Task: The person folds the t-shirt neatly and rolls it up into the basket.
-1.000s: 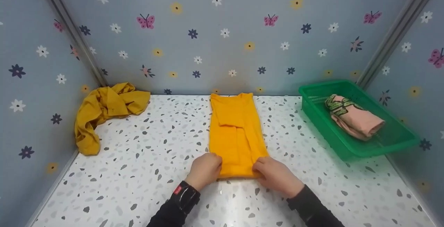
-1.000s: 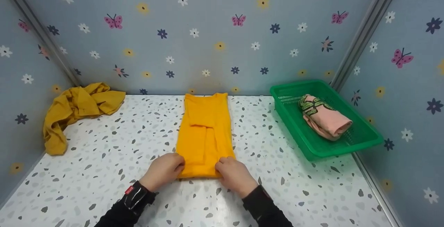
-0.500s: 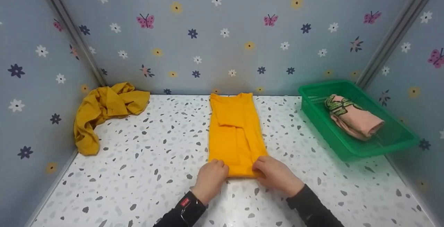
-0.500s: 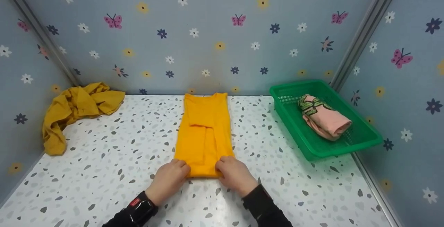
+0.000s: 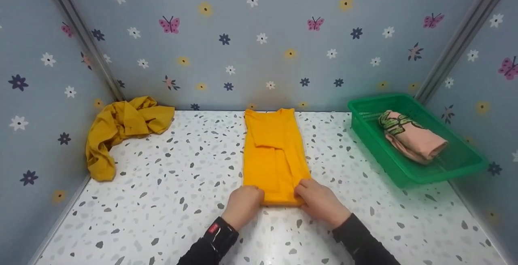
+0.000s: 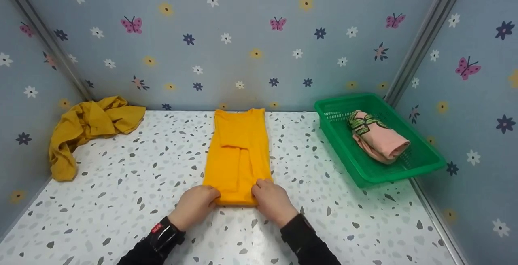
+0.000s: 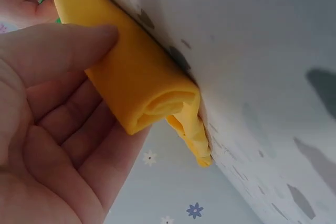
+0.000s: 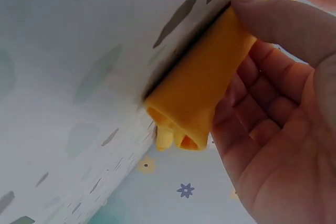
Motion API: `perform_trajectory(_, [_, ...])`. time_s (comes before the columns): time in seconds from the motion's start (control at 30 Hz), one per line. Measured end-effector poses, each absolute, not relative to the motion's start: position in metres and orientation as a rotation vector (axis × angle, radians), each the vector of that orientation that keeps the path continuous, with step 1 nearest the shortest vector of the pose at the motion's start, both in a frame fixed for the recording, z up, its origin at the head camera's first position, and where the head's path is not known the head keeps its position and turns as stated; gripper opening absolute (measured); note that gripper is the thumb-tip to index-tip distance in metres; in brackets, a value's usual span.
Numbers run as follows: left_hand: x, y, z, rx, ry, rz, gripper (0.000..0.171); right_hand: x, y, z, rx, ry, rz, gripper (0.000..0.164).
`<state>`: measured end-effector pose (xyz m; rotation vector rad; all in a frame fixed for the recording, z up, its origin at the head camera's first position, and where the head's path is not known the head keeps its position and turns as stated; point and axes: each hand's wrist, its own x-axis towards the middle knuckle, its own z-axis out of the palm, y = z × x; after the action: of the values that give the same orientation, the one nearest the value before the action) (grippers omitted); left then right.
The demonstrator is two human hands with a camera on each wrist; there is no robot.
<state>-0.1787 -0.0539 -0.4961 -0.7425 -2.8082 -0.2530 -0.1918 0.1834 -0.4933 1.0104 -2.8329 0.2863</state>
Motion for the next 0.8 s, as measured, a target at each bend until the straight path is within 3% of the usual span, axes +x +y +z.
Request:
perform_trajectory(0.3, [-0.1852, -0.0581, -0.4937, -0.718, -2.872, -0.442, 0.012, -0.198, 0.1807, -0.4934, 0.986, -2.811, 0.26, 0.017])
perform_trajectory(0.8, [-0.1843, -0.0633, -0.494, -0.726, -2.869, -0.556, 0.012, -0.1945, 0.1834, -0.4952, 0.978, -2.847, 0.318, 0.014])
